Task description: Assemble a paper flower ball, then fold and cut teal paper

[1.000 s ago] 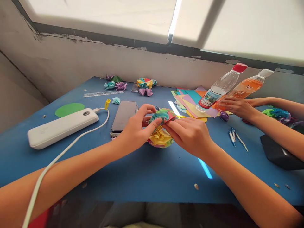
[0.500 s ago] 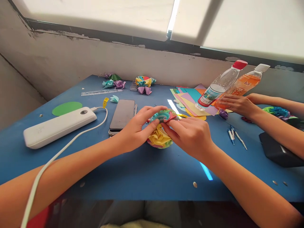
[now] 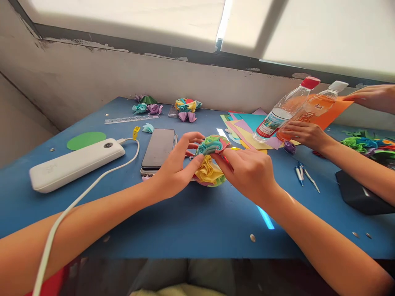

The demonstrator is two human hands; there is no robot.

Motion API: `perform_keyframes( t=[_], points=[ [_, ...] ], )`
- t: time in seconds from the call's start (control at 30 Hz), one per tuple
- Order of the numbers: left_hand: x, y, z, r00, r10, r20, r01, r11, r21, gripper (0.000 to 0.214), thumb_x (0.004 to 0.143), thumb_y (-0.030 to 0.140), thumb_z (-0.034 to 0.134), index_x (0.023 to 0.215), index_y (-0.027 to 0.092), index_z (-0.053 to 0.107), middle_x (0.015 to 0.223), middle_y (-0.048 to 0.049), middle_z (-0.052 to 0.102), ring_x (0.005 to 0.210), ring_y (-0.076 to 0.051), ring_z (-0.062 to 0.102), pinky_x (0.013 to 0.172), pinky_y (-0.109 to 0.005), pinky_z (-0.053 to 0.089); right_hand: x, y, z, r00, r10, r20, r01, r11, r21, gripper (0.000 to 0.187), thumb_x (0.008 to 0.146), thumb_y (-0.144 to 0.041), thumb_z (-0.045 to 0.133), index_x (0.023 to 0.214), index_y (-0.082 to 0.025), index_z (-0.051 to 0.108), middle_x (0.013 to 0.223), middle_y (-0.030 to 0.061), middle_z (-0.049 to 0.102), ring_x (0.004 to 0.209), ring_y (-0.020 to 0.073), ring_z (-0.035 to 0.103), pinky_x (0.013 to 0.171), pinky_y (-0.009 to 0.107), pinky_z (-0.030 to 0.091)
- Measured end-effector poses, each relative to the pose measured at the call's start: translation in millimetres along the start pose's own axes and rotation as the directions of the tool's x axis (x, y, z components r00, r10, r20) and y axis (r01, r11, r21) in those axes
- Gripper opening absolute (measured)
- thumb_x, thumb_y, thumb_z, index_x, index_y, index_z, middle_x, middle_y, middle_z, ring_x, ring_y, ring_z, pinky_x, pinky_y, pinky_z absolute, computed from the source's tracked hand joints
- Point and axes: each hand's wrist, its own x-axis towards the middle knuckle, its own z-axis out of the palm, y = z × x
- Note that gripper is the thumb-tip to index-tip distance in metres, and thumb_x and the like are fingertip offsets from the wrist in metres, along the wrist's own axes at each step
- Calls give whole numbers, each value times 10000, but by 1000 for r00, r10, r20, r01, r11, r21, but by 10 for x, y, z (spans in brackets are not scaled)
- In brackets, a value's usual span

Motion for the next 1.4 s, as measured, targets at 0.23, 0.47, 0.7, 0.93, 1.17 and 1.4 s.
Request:
perform_keyframes(
  t=[0.23,0.47,0.7,0.93,1.17,1.4],
  points=[
    [22,-8,-21,999,5,-44,-5,1000,1,106,916,292,504,1001,234,478,1087,-29,538,1010,-171,559,897,-353,459,-26,-24,29,999,-27,25,25,996,83,319,897,-240,543,587,-163,532,448,-30,524,407,92,422,484,258,274],
    [10,-30,-20,995,-68,79,71,997,-30,308,899,368,535,1160,265,407,1165,-54,541,1016,-187,584,902,-382,484,-27,-27,42,997,-59,40,51,980,192,262,923,-184,498,673,-150,568,556,0,591,531,106,505,533,259,312],
    [50,85,-81,996,81,-36,-71,972,224,164,843,215,571,955,218,452,1229,-89,553,1189,-227,532,1000,-425,439,-53,-32,64,997,-72,40,67,990,123,266,918,-193,522,657,-158,564,520,-23,567,486,97,482,526,256,303],
    [81,153,-137,971,231,-65,-175,865,470,194,827,219,578,1003,186,501,1153,-105,570,1131,-226,534,977,-408,454,-74,-40,91,998,-67,18,64,989,130,272,914,-216,543,650,-154,569,504,-22,559,475,98,474,523,259,304],
    [135,66,-188,959,-143,244,135,990,50,382,886,361,521,1264,308,500,1292,-17,563,1100,-235,588,849,-328,542,-53,-43,62,988,-131,80,117,980,161,263,948,-180,458,704,-159,554,603,-2,597,564,118,514,564,281,299],
    [123,14,-150,989,-18,144,9,998,63,422,810,270,590,1202,364,467,1204,0,599,1145,-242,570,884,-352,523,-57,-51,67,988,-120,95,113,991,75,244,964,-192,432,744,-165,534,574,-27,558,536,102,481,552,269,265]
  ],
)
